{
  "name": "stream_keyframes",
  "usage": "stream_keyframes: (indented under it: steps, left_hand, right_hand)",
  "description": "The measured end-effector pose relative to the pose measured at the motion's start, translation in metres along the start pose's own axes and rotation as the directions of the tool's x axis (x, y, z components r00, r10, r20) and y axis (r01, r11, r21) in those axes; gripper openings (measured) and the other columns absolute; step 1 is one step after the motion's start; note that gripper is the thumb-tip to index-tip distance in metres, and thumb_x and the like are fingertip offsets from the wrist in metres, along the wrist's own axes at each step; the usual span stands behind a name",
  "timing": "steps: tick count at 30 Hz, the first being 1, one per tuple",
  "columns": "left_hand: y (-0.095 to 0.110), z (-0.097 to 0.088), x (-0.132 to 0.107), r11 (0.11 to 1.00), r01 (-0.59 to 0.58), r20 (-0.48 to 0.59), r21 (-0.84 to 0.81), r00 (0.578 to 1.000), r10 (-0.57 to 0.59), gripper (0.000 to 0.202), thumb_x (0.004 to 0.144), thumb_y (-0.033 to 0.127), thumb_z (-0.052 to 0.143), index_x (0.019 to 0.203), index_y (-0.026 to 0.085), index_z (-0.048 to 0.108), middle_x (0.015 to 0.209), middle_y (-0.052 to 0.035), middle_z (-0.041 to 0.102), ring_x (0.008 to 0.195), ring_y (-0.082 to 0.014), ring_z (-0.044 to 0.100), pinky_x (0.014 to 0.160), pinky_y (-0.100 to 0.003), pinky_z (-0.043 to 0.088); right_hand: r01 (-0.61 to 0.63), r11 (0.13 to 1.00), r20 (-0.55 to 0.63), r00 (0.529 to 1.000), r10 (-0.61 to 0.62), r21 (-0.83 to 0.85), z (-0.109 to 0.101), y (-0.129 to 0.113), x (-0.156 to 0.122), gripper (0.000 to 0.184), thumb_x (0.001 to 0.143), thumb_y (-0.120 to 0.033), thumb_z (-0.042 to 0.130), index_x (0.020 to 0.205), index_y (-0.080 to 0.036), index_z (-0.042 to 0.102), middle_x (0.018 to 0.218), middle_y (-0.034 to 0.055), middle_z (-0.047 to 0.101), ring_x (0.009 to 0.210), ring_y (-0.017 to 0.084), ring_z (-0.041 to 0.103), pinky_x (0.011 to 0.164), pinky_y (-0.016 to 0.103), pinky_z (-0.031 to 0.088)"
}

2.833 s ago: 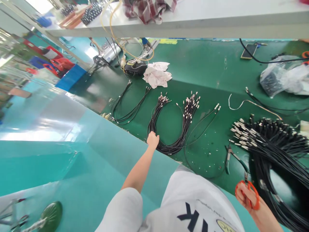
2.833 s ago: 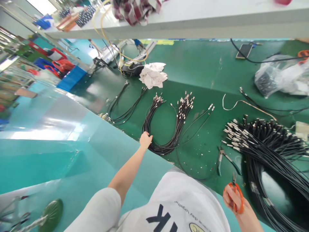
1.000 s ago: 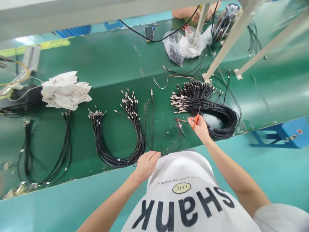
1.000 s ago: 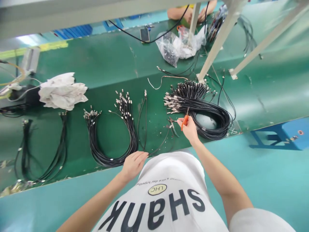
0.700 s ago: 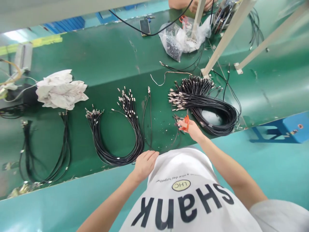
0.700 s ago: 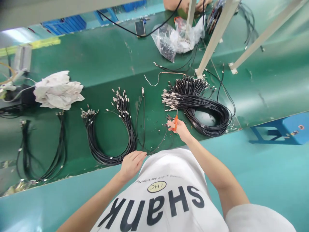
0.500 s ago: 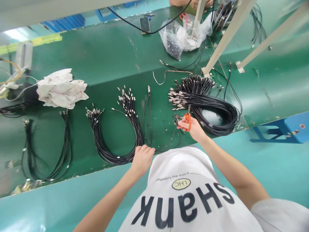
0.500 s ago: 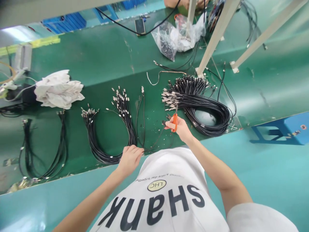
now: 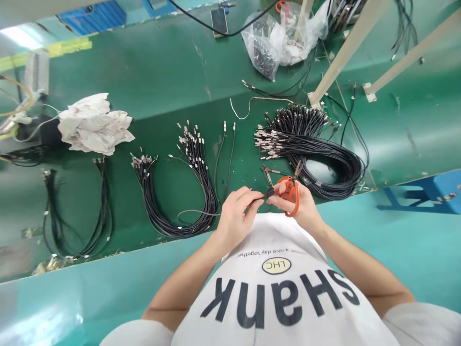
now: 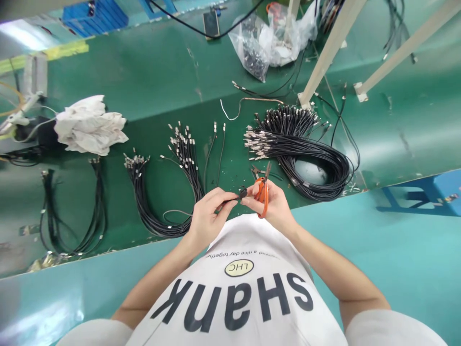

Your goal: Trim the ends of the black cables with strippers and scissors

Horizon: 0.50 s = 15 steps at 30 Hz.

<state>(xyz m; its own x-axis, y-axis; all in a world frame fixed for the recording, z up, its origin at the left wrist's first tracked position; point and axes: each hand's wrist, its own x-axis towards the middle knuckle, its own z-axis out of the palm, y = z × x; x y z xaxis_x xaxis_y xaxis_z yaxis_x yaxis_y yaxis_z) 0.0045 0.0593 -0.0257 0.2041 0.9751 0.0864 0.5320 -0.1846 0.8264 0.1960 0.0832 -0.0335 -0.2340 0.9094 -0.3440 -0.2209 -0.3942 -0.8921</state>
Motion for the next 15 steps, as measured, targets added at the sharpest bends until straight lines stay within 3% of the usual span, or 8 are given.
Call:
stream_keyframes:
  steps: [3,5,6,8,10,12,15]
  left_hand:
    - [0.002,-0.005,-0.002,0.969,-0.056,-0.127,0.240,0.988,0.089,0.018,0.094,0.022,0.064,0.109,0.025,0.073,0.095,-0.0068,0.068,0.092,-0.0213,0.063,0.087,-0.041,0.044]
    - [0.004,-0.004,-0.006,0.961,-0.064,-0.215,0.270,0.969,0.125,0.021,0.089,0.022,0.070,0.109,0.028,0.075,0.097,-0.0078,0.069,0.093,-0.0238,0.063,0.090,-0.044,0.043]
    - [0.005,-0.001,-0.008,0.977,-0.077,-0.196,0.200,0.974,0.116,0.020,0.088,0.022,0.071,0.107,0.028,0.075,0.093,-0.0073,0.070,0.090,-0.0231,0.063,0.088,-0.043,0.045]
    - [0.006,0.006,-0.010,0.996,-0.026,-0.026,-0.087,0.999,0.023,0.011,0.090,0.023,0.068,0.099,0.025,0.076,0.084,-0.0054,0.071,0.079,-0.0190,0.063,0.078,-0.036,0.049]
    - [0.006,0.014,-0.008,0.900,0.167,0.114,-0.402,0.985,-0.132,0.012,0.092,0.025,0.067,0.101,0.021,0.074,0.082,-0.0049,0.071,0.074,-0.0158,0.064,0.069,-0.029,0.051]
    - [0.005,0.022,-0.004,0.718,0.287,0.093,-0.634,0.950,-0.298,0.021,0.089,0.028,0.071,0.109,0.019,0.071,0.087,-0.0055,0.071,0.074,-0.0136,0.064,0.065,-0.025,0.051]
    - [0.007,0.028,0.002,0.563,0.213,-0.036,-0.799,0.916,-0.399,0.019,0.086,0.025,0.075,0.104,0.020,0.073,0.088,-0.0032,0.068,0.067,-0.0096,0.061,0.062,-0.023,0.051]
  right_hand:
    - [-0.023,0.999,0.018,1.000,0.022,0.032,-0.002,-0.007,0.003,0.034,0.073,-0.023,0.087,0.083,-0.023,0.054,0.090,-0.0015,0.063,0.072,0.014,0.063,0.068,0.031,0.055]
    - [0.001,0.998,-0.012,1.000,0.000,0.060,-0.001,-0.008,0.006,0.032,0.075,-0.025,0.086,0.083,-0.023,0.054,0.089,-0.0012,0.062,0.076,0.017,0.067,0.072,0.034,0.058]
    - [0.017,0.997,-0.026,1.000,-0.015,0.072,0.000,-0.008,0.008,0.032,0.075,-0.027,0.085,0.083,-0.023,0.054,0.089,-0.0010,0.061,0.078,0.018,0.068,0.073,0.035,0.059]
    - [0.043,0.995,-0.046,0.998,-0.039,0.092,0.003,-0.008,0.009,0.032,0.074,-0.028,0.085,0.084,-0.024,0.054,0.091,-0.0006,0.061,0.081,0.019,0.067,0.075,0.037,0.060]
    - [0.063,0.994,-0.052,0.997,-0.058,0.093,0.007,-0.008,0.008,0.032,0.075,-0.028,0.084,0.084,-0.025,0.054,0.092,-0.0001,0.062,0.081,0.018,0.065,0.075,0.036,0.060]
    - [0.079,0.995,-0.048,0.996,-0.076,0.065,0.010,-0.008,0.005,0.031,0.077,-0.026,0.083,0.084,-0.025,0.054,0.092,0.0004,0.063,0.080,0.017,0.063,0.073,0.034,0.058]
    - [0.113,0.994,-0.033,0.993,-0.113,-0.002,0.011,-0.009,0.000,0.030,0.079,-0.027,0.082,0.084,-0.024,0.052,0.091,0.0009,0.064,0.081,0.017,0.062,0.072,0.033,0.054]
